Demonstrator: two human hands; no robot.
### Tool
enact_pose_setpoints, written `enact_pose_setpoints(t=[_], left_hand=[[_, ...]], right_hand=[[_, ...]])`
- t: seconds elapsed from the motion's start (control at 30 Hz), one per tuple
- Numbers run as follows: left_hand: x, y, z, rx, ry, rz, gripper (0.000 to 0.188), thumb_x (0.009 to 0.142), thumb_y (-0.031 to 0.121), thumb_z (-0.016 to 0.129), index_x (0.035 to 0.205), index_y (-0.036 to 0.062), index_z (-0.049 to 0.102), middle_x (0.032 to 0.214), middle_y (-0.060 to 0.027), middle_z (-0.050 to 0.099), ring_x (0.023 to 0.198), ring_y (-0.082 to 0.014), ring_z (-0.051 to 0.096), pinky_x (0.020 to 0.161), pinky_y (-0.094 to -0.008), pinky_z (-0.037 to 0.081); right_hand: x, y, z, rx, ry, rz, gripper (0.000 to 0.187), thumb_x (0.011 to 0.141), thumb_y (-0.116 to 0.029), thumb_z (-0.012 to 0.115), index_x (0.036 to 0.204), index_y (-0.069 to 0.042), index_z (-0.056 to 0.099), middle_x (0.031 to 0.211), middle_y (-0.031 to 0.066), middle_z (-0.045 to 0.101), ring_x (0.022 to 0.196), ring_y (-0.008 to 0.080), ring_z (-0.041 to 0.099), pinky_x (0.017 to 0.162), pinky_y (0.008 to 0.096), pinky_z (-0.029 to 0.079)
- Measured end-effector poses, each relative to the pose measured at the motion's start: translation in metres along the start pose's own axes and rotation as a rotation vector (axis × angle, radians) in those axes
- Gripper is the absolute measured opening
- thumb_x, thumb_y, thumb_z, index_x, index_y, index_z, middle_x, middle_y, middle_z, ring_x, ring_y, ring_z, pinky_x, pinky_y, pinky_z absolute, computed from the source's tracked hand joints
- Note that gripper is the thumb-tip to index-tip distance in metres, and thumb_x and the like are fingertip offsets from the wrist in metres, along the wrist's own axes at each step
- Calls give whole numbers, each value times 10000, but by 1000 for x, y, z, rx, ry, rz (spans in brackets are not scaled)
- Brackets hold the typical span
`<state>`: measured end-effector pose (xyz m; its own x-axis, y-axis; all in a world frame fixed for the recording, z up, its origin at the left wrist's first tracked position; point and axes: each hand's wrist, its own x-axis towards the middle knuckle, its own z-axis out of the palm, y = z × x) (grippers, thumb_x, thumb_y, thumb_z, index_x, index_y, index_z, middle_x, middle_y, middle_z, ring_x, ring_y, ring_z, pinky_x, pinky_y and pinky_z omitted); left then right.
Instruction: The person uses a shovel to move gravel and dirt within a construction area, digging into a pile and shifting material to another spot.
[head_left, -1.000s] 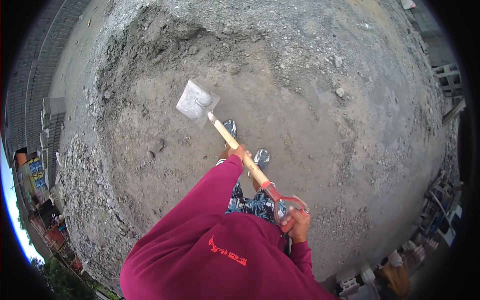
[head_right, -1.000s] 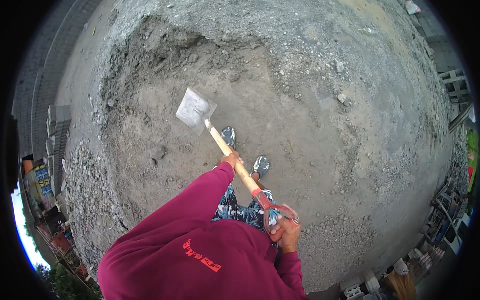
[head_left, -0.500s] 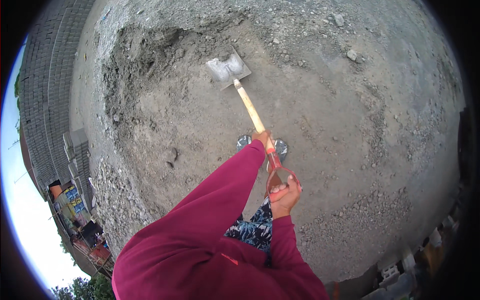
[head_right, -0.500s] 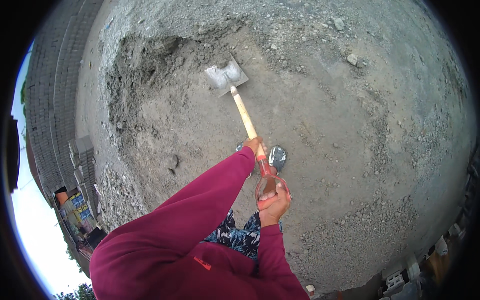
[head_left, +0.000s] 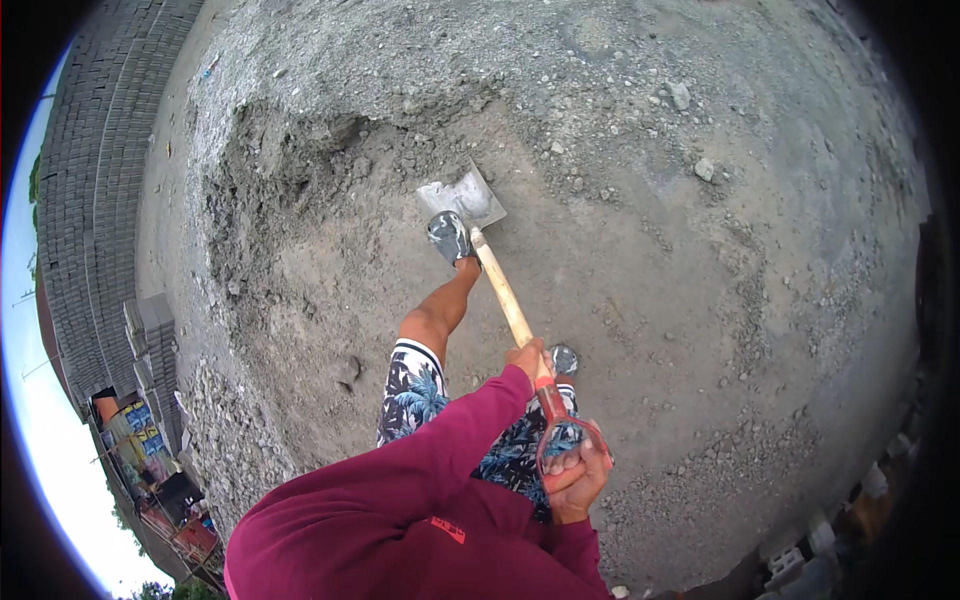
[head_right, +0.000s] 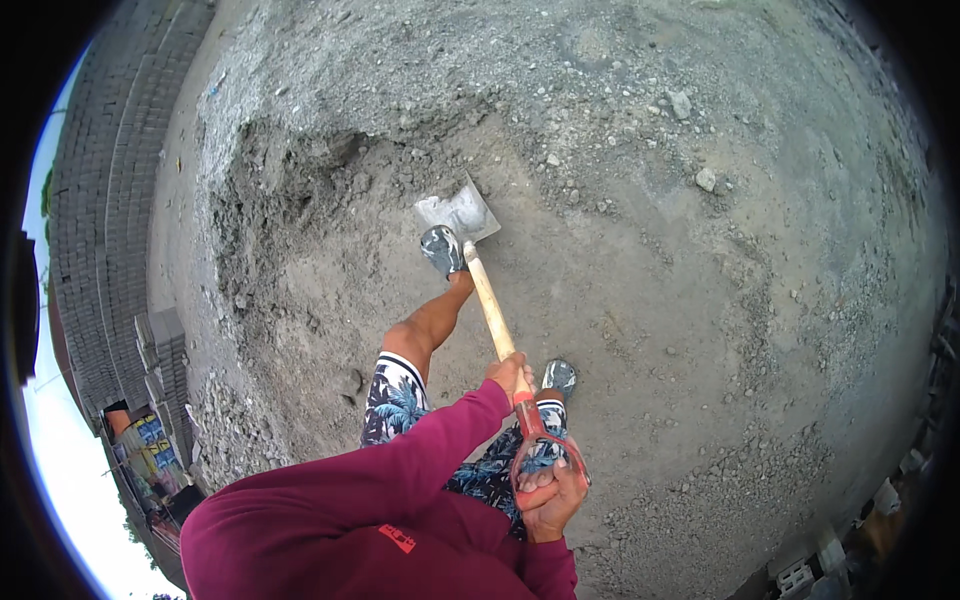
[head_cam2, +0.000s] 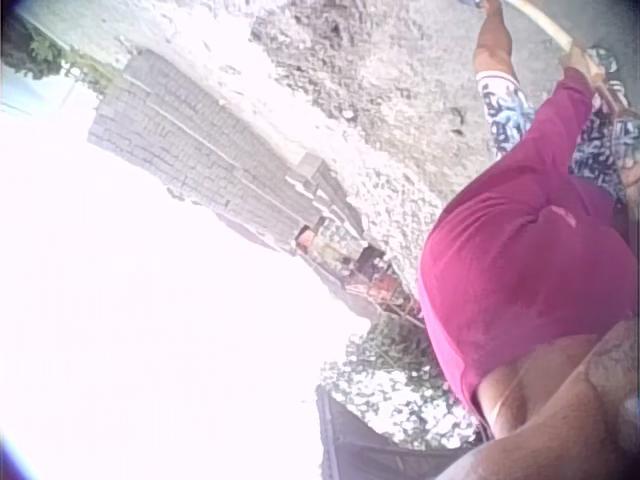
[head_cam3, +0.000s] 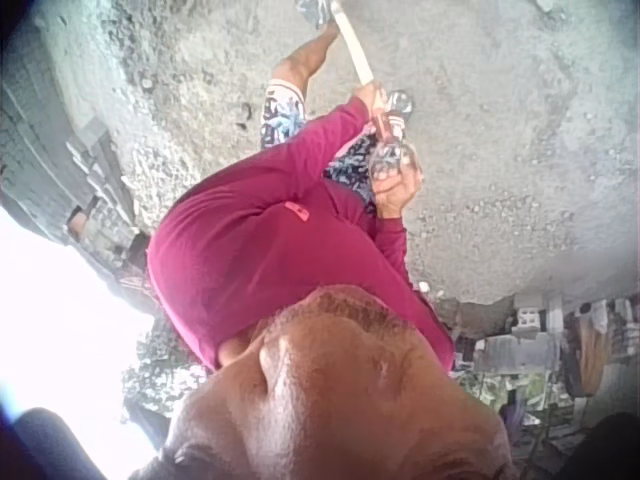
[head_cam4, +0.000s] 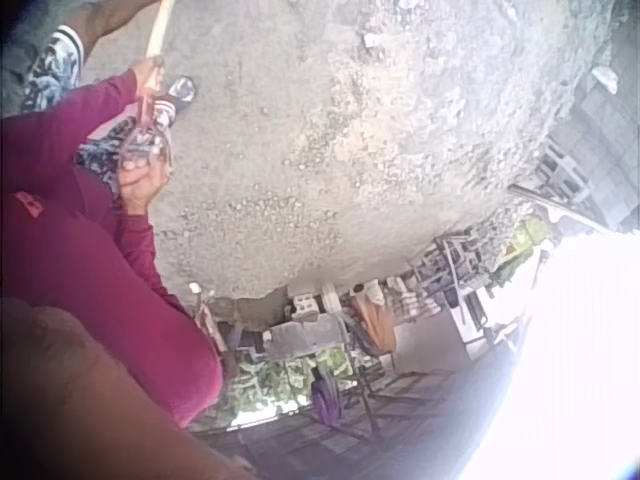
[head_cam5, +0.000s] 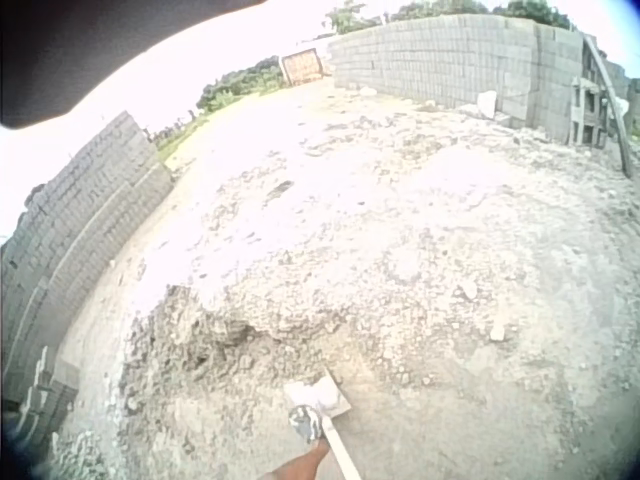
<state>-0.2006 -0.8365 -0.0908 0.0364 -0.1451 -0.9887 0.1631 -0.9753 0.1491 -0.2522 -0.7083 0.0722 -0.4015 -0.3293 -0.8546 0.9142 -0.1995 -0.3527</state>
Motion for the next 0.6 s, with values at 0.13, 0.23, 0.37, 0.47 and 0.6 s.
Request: enact_pose_setpoints(t=[0.13, 0.23, 0.37, 0.47, 0.6], left_hand=[[92, 135, 23, 104, -81, 117, 182, 827, 125, 539, 875, -36, 470, 611, -133, 525, 446, -250, 536, 375, -405, 466], [137, 214, 95, -26, -147, 320, 203, 839, 146, 528, 910, -37, 477, 610, -144, 531, 451, -267, 542, 398, -417, 490], [165, 199, 135, -27, -129, 277, 280, 851, 171, 538, 1027, -26, 444, 700, -164, 562, 528, -285, 583, 481, -451, 530], [177, 191, 105, 12, -203, 130, 308, 863, 227, 543, 1065, 27, 425, 835, -149, 555, 696, -307, 602, 609, -466, 558], [197, 203, 81, 536, -474, 3, 602, 846, 432, 580, 1231, -6, 430, 1052, -226, 596, 950, -363, 606, 719, -508, 530]], right_hand=[[85, 43, 92, 125, -66, 58, 258, 846, -123, 553, 1076, -8, 525, 536, 26, 440, 411, 170, 453, 421, 336, 435], [157, 12, 155, 57, -200, -5, 111, 831, -154, 605, 897, -86, 548, 542, 21, 451, 410, 161, 454, 403, 324, 414], [218, -14, 154, -62, -179, -53, 132, 821, -170, 622, 900, -93, 549, 549, 15, 457, 414, 158, 459, 391, 320, 402], [220, 5, 121, -157, 20, -48, 156, 807, -195, 640, 880, -92, 547, 565, 21, 466, 417, 152, 460, 388, 313, 402], [288, 7, 64, -437, 300, -251, 131, 796, -164, 610, 838, -49, 563, 608, 60, 501, 421, 148, 468, 368, 298, 397]])
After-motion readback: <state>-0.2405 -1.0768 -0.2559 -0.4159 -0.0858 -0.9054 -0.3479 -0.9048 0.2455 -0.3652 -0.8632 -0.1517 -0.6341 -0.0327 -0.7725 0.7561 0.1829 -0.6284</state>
